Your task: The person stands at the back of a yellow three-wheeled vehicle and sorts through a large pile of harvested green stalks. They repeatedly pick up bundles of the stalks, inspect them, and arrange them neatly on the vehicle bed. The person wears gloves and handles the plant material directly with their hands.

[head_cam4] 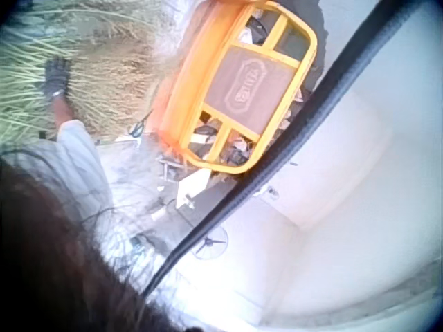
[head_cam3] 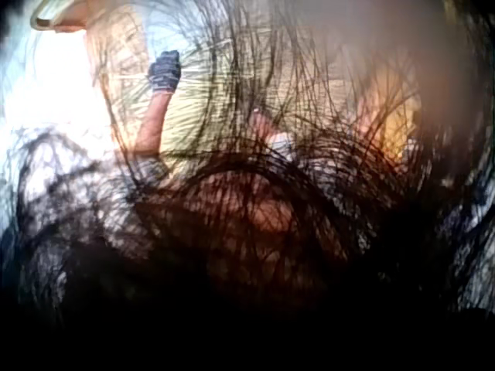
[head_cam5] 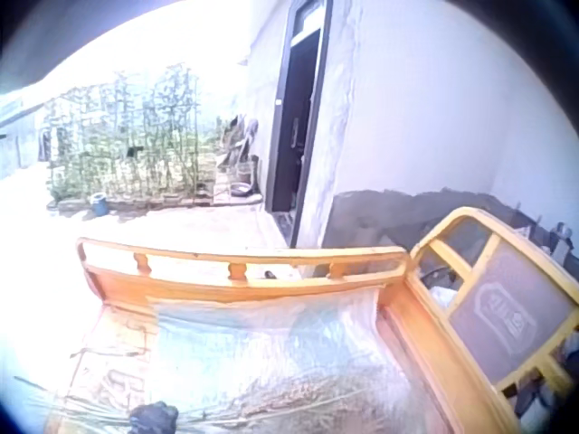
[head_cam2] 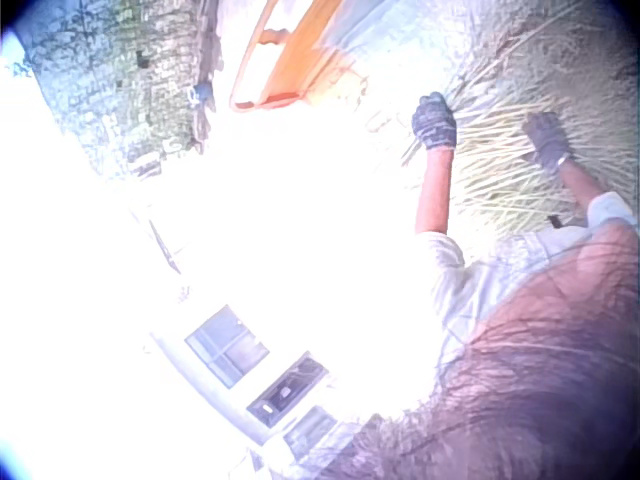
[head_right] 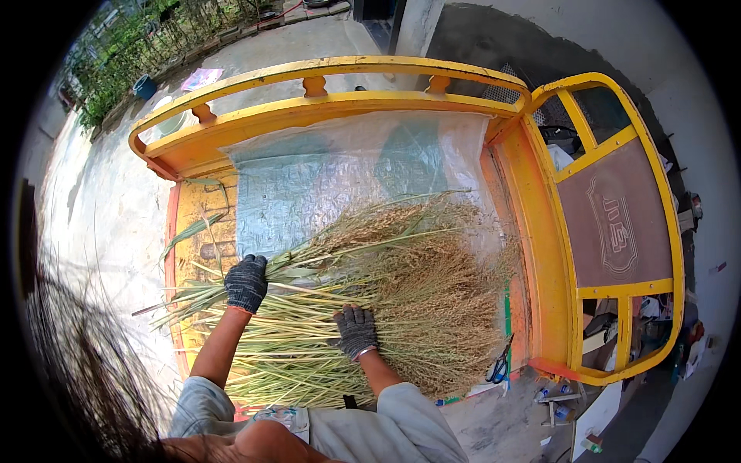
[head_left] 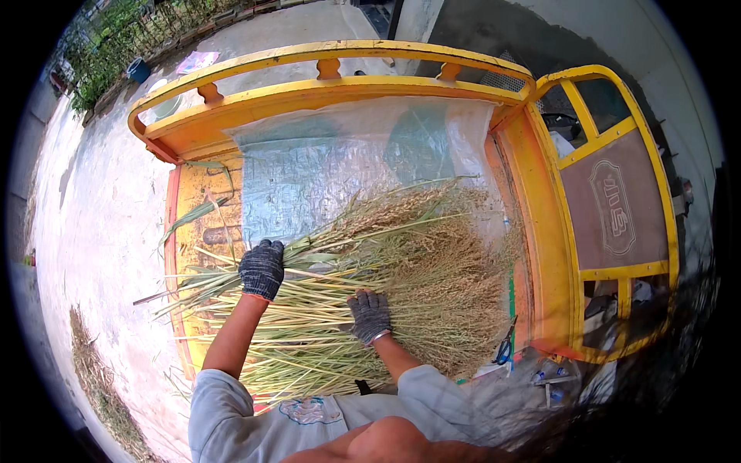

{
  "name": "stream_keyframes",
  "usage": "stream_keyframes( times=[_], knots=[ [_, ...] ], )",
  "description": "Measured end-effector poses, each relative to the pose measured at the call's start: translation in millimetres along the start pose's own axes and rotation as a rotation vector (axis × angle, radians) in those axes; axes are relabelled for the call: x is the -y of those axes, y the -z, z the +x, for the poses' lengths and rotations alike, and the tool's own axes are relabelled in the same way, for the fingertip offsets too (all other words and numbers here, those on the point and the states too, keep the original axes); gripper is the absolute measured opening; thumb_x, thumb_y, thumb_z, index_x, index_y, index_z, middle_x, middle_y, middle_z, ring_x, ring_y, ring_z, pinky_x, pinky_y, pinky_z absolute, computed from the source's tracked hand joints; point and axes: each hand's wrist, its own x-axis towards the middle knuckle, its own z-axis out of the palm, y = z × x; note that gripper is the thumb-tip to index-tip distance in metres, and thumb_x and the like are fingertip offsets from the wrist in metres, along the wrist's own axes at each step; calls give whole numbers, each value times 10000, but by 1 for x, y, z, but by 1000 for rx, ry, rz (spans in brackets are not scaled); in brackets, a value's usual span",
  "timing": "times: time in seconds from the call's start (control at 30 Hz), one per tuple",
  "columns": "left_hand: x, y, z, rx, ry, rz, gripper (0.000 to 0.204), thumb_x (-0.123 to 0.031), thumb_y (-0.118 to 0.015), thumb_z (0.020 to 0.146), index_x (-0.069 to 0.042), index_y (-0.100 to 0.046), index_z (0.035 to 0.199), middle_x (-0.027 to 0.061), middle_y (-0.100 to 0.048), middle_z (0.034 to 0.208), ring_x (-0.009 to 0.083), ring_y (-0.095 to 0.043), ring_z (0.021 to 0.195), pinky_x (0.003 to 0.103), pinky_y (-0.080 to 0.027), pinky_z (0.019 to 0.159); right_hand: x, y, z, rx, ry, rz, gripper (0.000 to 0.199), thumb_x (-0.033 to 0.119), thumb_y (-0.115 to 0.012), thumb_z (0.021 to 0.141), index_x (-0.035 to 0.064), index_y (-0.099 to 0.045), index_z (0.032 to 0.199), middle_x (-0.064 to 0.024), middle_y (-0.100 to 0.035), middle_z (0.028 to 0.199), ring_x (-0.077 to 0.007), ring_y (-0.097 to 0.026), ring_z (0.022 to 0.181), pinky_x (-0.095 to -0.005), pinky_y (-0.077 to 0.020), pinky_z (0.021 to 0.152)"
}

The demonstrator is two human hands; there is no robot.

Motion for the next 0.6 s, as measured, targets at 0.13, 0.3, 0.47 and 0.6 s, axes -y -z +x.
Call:
stream_keyframes(
  times=[0.13, 0.3, 0.47, 0.6],
  knots=[
    [-39, -26, -139, -16, 7, -11, 246, -95, -508, 730, -117, -565, 967, 110, -585, 919, 271, -574, 839, 410, -442, 721, -3, -37, -5, 598, -194, 237, 704, 615, -348, 804, 135, -369, 1318, -95, -346, 1370, -288, -339, 1241, -437, -214, 1034],
    [-83, -72, -230, -77, -30, -78, 381, -52, -540, 663, -130, -553, 1035, 102, -579, 945, 275, -547, 897, 407, -423, 759, -14, -42, -96, 484, -92, -65, 581, 488, -263, 873, 118, -394, 1301, -97, -333, 1378, -294, -351, 1232, -446, -249, 1017],
    [-78, -105, -266, -227, -23, -55, 376, -58, -499, 697, -136, -560, 1060, 121, -574, 1011, 291, -534, 924, 420, -404, 800, 0, 62, -221, 165, -94, 12, 489, 440, -458, 820, 105, -490, 1175, -124, -478, 1207, -287, -435, 1127, -421, -311, 972],
    [-82, -113, -249, -195, -64, 0, 352, -85, -457, 766, -149, -541, 1102, 117, -567, 1040, 284, -521, 948, 438, -394, 806, -39, 21, -283, 17, -326, 228, 418, 386, -517, 802, 88, -556, 1092, -153, -527, 1147, -305, -516, 1018, -431, -381, 906]
  ],
)
